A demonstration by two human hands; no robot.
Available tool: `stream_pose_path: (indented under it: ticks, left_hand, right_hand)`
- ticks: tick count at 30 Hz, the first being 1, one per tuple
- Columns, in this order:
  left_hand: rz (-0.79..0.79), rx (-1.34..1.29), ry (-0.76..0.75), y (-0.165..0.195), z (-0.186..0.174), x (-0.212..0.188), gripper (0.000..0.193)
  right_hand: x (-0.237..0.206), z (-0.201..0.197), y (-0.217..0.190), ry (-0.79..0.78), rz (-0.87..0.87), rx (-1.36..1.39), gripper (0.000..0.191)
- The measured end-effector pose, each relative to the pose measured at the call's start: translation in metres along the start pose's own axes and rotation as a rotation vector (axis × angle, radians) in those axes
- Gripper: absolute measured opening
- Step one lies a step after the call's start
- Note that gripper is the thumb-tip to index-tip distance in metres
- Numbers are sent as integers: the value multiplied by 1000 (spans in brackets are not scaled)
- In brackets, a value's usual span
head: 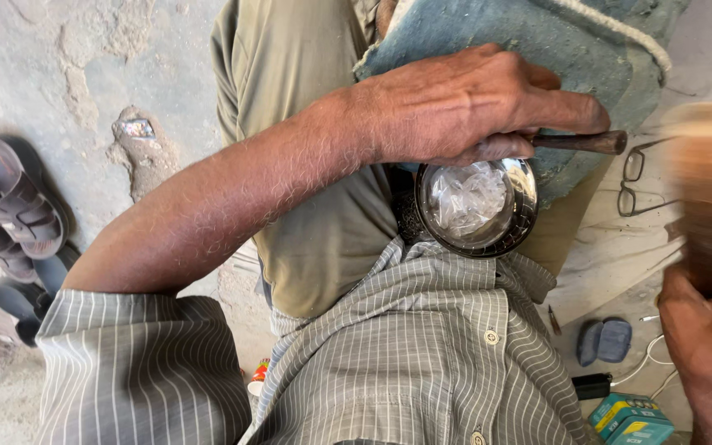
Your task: The person holds a small metal rod against a metal bowl resting on their lap and repeatedly strikes it with a wooden mallet. The person adjusts the rod's position occasionally while continuing to hammer.
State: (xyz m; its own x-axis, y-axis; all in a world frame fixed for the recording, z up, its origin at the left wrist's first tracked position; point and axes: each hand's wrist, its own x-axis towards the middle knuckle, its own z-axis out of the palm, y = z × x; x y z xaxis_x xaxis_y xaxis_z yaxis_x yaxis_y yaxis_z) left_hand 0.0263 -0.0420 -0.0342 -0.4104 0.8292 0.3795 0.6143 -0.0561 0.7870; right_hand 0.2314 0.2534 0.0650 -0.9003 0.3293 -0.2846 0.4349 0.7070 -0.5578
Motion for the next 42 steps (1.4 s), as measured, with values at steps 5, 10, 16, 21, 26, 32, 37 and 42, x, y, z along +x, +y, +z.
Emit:
stream_pose_path:
  ticks: [5,10,16,21,26,32,37,42]
  left_hand:
    - [-16,56,-52,-2,-1,1,45]
    - [9,20,-18,-4,-8,1,48]
    - [22,0,-34,-3,-11,2,50]
    - [19,-12,-41,-3,-14,3,49]
    - [20,-22,-67,-2,-15,5,47]
    - [34,11,-40,0,-16,6,49]
    - [-118,-10,-44,10,-21,-4,48]
    - [-207,23,264,30,-7,-24,43]
  right_hand:
    - [-1,0,17,-76,-46,-334,22]
    - [-2,0,13,-34,-56,-104,28]
    - [-1,5,1,-32,-56,-93,35]
    - [-2,5,9,-5,-22,3,37]
    - [-6,2,39,-15,-76,-92,38]
    - [-5,6,58,25,-131,-108,35]
    - [9,10,24,-45,-285,-460,37]
    - [24,11,22,-177,-272,-482,33]
